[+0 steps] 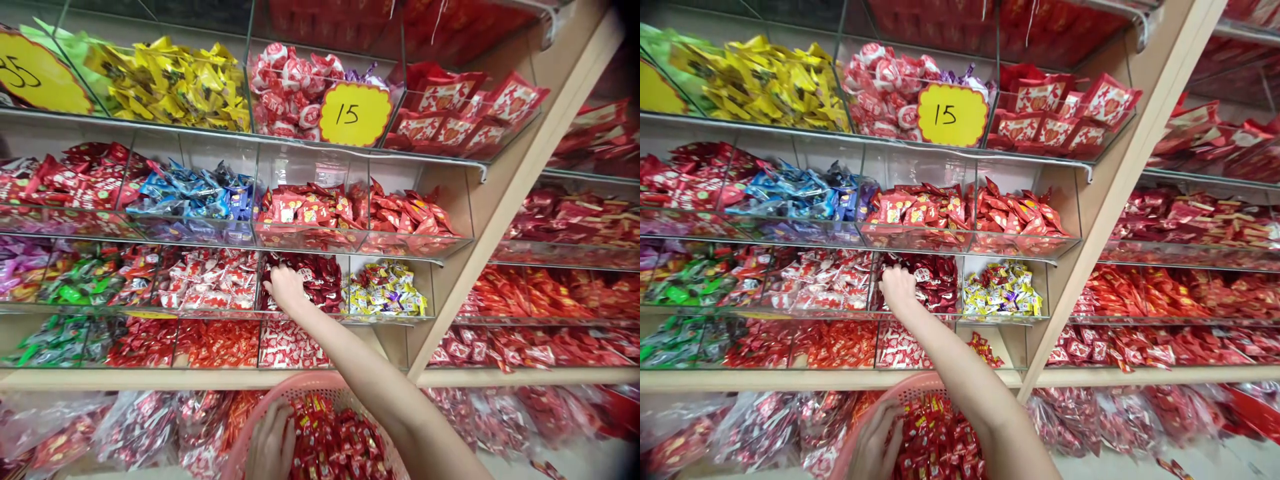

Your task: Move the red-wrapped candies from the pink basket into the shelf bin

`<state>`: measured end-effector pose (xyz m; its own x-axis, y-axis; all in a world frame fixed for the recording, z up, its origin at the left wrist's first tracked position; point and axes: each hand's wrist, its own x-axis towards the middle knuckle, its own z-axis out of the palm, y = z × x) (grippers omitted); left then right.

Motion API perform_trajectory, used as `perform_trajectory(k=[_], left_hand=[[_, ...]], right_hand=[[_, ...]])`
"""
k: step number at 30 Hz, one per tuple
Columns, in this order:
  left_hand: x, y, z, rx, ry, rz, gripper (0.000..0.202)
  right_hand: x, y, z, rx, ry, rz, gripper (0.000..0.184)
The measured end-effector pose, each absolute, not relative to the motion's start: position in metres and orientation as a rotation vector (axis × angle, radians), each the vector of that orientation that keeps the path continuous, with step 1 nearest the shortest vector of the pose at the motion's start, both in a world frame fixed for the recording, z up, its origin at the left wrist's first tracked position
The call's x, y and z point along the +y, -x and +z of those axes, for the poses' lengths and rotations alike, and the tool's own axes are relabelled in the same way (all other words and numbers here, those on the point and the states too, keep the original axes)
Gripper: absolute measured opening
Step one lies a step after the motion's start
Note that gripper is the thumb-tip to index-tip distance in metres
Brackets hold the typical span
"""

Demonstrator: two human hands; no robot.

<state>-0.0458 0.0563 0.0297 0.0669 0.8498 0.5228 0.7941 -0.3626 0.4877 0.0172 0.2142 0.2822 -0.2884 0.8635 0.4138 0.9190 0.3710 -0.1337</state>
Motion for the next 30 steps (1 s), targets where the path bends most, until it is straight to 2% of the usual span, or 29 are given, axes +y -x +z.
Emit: perform_trajectory(k=[7,11,14,18,21,25,30], left_hand=[[0.072,0.061,0.043,1.652,-2.072,1.325,0.021],[0.077,0.061,0.073,1.52,-1.787,1.377,0.021],[0.079,0.057,0.104,1.37,-1.341,1.463,0.022],[0.076,0.048,0.152,0.933,-0.519,1.401,0.033],[0.073,0.044,0.18,0.693,-0.243,1.357,0.035],[0.069,0.047,0.181,0.697,-0.16,1.329,0.026],[0.066,0.048,0.16,0.811,-0.093,1.429,0.027]], right_hand=[[0.225,-0.032,0.282,-2.086,1.546,-0.113,0.025],[0.223,-0.061,0.291,-2.069,1.488,-0.013,0.033],[0.202,-0.083,0.291,-2.093,1.341,0.056,0.036],[0.146,-0.094,0.265,-2.24,1.225,-0.233,0.026],[0.104,-0.086,0.234,-2.542,1.123,-0.5,0.013],[0.074,-0.075,0.216,-2.79,0.812,-0.606,0.009],[0.095,-0.076,0.259,-2.777,0.944,-0.246,0.023]])
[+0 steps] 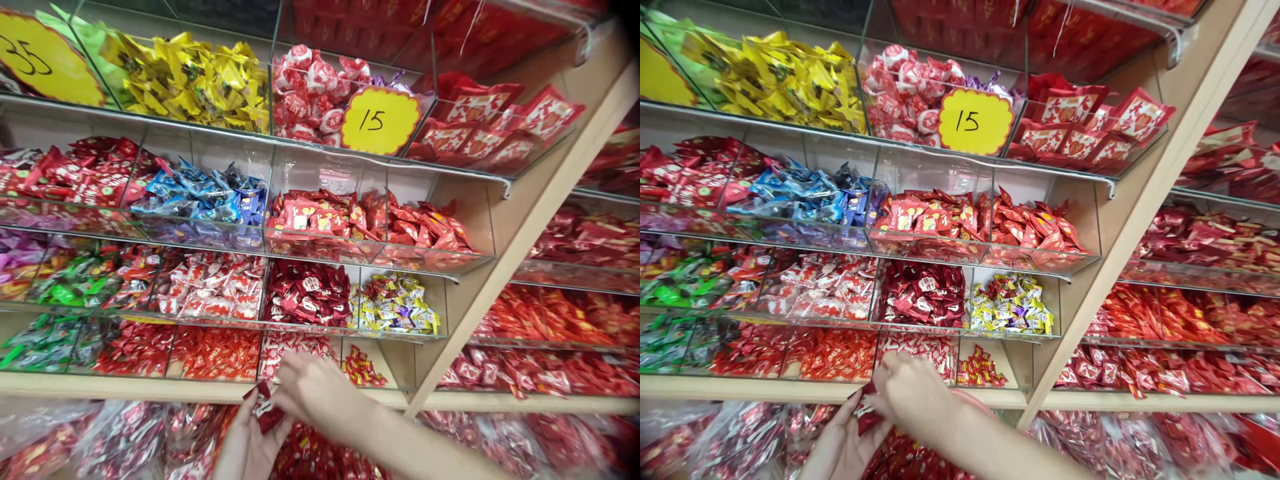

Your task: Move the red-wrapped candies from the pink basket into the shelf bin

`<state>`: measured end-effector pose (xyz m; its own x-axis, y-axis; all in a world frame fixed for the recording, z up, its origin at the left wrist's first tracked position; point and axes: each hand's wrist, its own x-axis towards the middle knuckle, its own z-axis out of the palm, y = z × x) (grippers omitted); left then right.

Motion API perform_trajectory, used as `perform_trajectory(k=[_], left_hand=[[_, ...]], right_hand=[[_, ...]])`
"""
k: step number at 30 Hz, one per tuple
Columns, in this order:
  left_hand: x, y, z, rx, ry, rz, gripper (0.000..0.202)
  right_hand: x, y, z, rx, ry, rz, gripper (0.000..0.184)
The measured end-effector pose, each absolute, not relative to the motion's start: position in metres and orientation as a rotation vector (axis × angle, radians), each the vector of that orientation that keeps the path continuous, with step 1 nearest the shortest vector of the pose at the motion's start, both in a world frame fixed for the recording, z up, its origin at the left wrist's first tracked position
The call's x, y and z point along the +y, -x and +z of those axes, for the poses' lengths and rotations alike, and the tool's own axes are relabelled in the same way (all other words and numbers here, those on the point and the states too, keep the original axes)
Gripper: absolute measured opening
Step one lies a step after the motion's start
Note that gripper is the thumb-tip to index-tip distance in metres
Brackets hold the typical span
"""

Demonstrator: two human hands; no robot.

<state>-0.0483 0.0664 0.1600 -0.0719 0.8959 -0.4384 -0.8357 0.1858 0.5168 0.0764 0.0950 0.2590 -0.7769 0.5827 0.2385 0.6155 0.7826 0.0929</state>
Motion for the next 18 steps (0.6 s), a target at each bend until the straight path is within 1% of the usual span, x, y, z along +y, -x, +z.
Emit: perform_trajectory(k=[2,4,6,9,12,15,18], left_hand=[[0.065,0.047,0.158,0.792,-0.085,1.427,0.027],[0.062,0.044,0.16,0.792,-0.076,1.401,0.027],[0.06,0.041,0.163,0.822,-0.064,1.383,0.027],[0.056,0.039,0.167,0.874,-0.042,1.333,0.028],[0.055,0.04,0.167,0.895,-0.019,1.29,0.029],[0.056,0.041,0.164,0.901,0.01,1.281,0.029],[0.056,0.041,0.161,0.898,0.008,1.274,0.026]], right_hand=[[0.122,-0.077,0.277,-2.719,1.046,-0.262,0.024],[0.154,-0.077,0.287,-2.673,1.089,-0.337,0.021],[0.185,-0.075,0.289,-2.706,1.035,-0.412,0.021],[0.216,-0.072,0.286,-2.821,0.914,-0.485,0.03],[0.226,-0.071,0.285,-2.886,0.859,-0.551,0.031],[0.223,-0.072,0.289,-2.92,0.85,-0.58,0.024],[0.219,-0.073,0.296,-2.953,0.852,-0.541,0.02]])
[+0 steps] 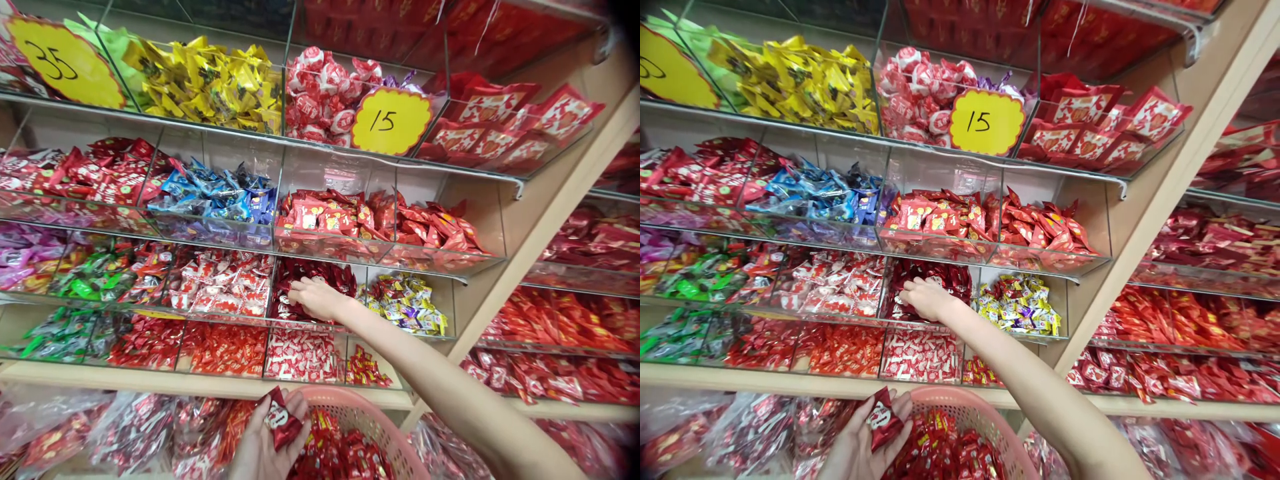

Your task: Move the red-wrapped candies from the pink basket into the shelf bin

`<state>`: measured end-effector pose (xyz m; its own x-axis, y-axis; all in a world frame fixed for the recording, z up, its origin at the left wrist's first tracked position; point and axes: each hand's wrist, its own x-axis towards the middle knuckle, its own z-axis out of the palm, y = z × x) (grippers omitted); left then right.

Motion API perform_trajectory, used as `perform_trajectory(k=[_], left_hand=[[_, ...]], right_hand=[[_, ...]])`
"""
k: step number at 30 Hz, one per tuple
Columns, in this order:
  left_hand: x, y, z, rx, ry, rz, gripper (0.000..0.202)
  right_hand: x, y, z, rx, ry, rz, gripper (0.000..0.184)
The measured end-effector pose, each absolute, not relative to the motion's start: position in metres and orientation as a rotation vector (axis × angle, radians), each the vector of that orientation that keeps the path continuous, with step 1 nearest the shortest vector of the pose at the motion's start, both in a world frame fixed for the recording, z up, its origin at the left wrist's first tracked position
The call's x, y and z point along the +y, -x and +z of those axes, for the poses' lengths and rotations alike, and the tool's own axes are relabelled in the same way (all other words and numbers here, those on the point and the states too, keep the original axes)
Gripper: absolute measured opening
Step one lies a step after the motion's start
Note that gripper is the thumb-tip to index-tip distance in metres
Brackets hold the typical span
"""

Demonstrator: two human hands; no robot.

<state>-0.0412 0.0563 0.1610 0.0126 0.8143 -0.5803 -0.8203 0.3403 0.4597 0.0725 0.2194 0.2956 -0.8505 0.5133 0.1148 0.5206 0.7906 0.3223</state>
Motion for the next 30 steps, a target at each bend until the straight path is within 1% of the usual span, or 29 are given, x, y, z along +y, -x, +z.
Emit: perform_trajectory(k=[4,9,13,16,19,22,25,28,30], left_hand=[[0.056,0.041,0.158,0.895,0.007,1.255,0.025],[0.056,0.042,0.153,0.876,0.019,1.256,0.027],[0.055,0.039,0.151,0.851,-0.011,1.285,0.03],[0.054,0.037,0.15,0.866,-0.039,1.299,0.03],[0.054,0.039,0.148,0.867,-0.068,1.296,0.027],[0.056,0.045,0.145,0.813,-0.106,1.306,0.028],[0.055,0.049,0.148,0.741,-0.153,1.305,0.035],[0.051,0.046,0.158,0.65,-0.206,1.266,0.041],[0.046,0.039,0.163,0.625,-0.226,1.244,0.041]], right_hand=[[0.222,-0.074,0.302,-2.954,0.853,-0.46,0.018],[0.232,-0.081,0.306,-2.827,0.797,-0.295,0.013],[0.236,-0.086,0.306,-2.646,0.759,-0.183,0.009],[0.232,-0.088,0.306,-2.492,0.772,-0.079,0.01],[0.216,-0.089,0.305,-2.3,0.778,0.093,0.011],[0.19,-0.09,0.3,-2.102,0.735,0.371,0.011],[0.161,-0.093,0.282,-1.877,0.763,0.823,0.016],[0.135,-0.096,0.244,-1.647,0.88,1.346,0.029],[0.119,-0.098,0.213,-1.538,0.979,1.585,0.035]])
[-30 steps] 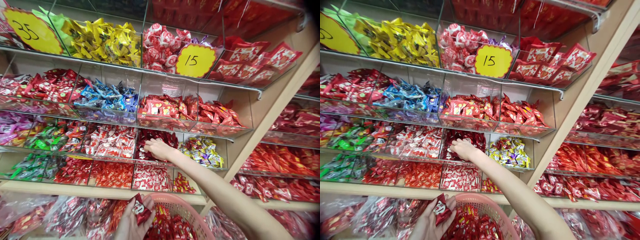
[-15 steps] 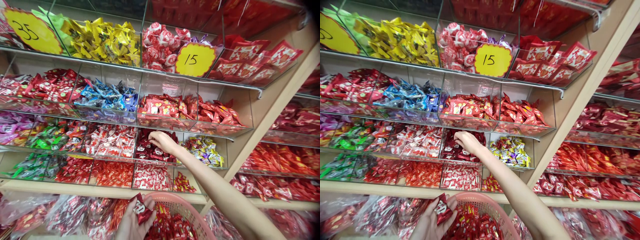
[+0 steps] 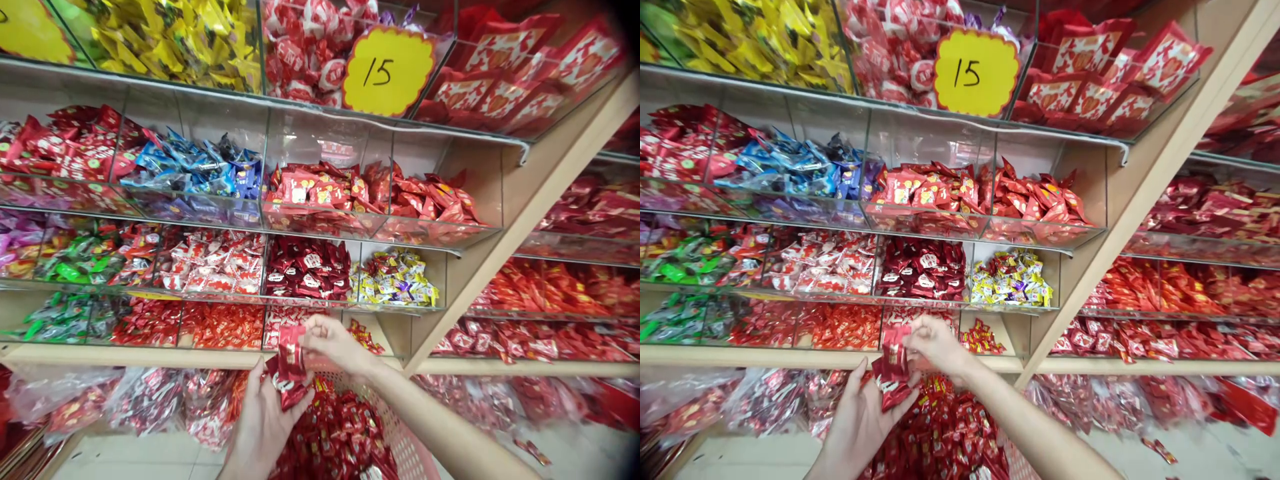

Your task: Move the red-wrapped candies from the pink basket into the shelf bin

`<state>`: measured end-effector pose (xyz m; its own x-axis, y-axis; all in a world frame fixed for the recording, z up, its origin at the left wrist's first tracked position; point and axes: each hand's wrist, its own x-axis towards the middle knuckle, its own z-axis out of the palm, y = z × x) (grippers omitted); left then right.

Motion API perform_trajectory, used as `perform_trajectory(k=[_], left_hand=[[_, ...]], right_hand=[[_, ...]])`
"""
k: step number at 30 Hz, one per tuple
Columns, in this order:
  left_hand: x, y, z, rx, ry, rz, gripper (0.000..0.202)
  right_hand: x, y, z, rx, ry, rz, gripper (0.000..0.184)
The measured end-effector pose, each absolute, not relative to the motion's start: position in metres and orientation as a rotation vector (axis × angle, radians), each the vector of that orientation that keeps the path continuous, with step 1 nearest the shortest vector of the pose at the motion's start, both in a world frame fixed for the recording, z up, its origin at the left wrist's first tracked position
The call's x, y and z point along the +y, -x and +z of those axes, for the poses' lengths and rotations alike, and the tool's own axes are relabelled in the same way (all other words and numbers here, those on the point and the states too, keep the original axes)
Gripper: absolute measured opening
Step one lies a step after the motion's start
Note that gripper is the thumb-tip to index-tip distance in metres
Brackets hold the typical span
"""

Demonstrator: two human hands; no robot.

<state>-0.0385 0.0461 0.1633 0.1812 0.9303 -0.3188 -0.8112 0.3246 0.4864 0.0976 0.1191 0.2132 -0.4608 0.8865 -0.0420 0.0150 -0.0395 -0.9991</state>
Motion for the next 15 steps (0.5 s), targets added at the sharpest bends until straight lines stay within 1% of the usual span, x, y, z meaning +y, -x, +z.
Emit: perform_trajectory(k=[2,4,6,9,12,15], left_hand=[[0.042,0.028,0.162,0.671,-0.239,1.216,0.034],[0.038,0.015,0.155,0.733,-0.27,1.178,0.025],[0.035,0.004,0.145,0.758,-0.298,1.133,0.02],[0.032,-0.011,0.13,0.738,-0.346,1.044,0.011],[0.031,-0.026,0.118,0.727,-0.421,0.901,0.01],[0.028,-0.045,0.104,0.76,-0.466,0.755,0.017]], right_hand=[[0.105,-0.101,0.184,-1.477,1.058,1.656,0.036],[0.093,-0.106,0.161,-1.473,1.099,1.589,0.035],[0.085,-0.117,0.148,-1.489,1.125,1.517,0.033],[0.08,-0.141,0.14,-1.449,1.209,1.655,0.038],[0.082,-0.171,0.132,-1.41,1.289,1.822,0.051],[0.083,-0.198,0.116,-1.43,1.332,1.907,0.052]])
